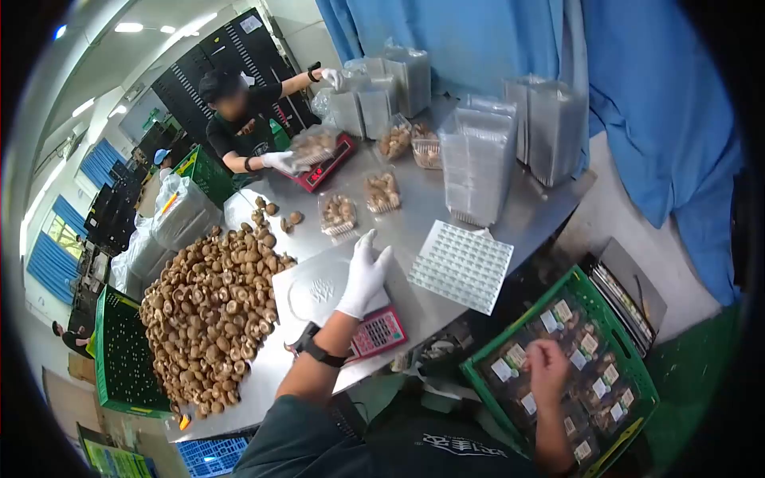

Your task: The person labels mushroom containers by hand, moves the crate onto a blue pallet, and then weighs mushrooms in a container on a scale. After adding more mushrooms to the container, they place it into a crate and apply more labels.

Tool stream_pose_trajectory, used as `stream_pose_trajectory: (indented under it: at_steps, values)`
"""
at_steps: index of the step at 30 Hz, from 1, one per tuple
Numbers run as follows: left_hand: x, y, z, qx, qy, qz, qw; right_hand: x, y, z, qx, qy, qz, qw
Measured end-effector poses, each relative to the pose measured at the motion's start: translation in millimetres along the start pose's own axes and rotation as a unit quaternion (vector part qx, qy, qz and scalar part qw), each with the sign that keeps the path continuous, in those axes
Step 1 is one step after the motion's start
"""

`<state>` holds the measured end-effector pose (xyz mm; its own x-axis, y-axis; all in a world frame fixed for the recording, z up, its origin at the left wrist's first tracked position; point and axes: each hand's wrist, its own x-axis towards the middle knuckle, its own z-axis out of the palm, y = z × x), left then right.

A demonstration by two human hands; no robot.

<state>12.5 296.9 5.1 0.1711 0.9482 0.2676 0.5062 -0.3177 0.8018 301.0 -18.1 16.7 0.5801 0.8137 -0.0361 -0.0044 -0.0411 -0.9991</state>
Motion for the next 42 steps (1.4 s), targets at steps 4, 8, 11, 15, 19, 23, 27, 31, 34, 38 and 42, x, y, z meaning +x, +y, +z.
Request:
stream_pose_trajectory:
  at_steps: [4,8,11,15,19,23,27,31,34,38,42]
  values:
    - [44,-20,-68,-0.035,-0.033,-0.012,0.999,46,-28,100,0.010,-0.172,0.045,0.984]
    - [93,-60,-137,-0.030,-0.061,-0.089,0.994,122,-17,195,-0.027,-0.305,0.038,0.951]
    - [134,-102,-160,0.044,-0.049,-0.098,0.993,204,13,255,-0.085,-0.279,0.005,0.957]
    - [176,-155,-155,0.098,-0.026,-0.135,0.986,315,69,320,-0.157,-0.144,-0.027,0.977]
    - [200,-215,-123,0.149,-0.012,-0.232,0.961,359,72,372,-0.209,-0.024,0.125,0.969]
    - [201,-261,-83,0.049,-0.082,-0.290,0.952,357,93,413,-0.154,-0.064,0.227,0.960]
    - [193,-244,-57,-0.147,-0.034,-0.296,0.943,348,117,433,-0.167,-0.072,0.125,0.975]
    - [188,-213,-61,-0.262,-0.043,-0.318,0.910,329,89,430,0.038,-0.022,0.239,0.970]
    - [181,-208,-67,-0.274,-0.029,-0.316,0.908,312,72,420,0.027,-0.027,0.210,0.977]
    - [151,-149,-101,-0.362,-0.041,-0.295,0.883,271,50,379,0.137,-0.085,0.178,0.971]
    - [110,-55,-115,-0.377,-0.087,-0.252,0.887,195,8,303,0.233,-0.126,0.149,0.953]
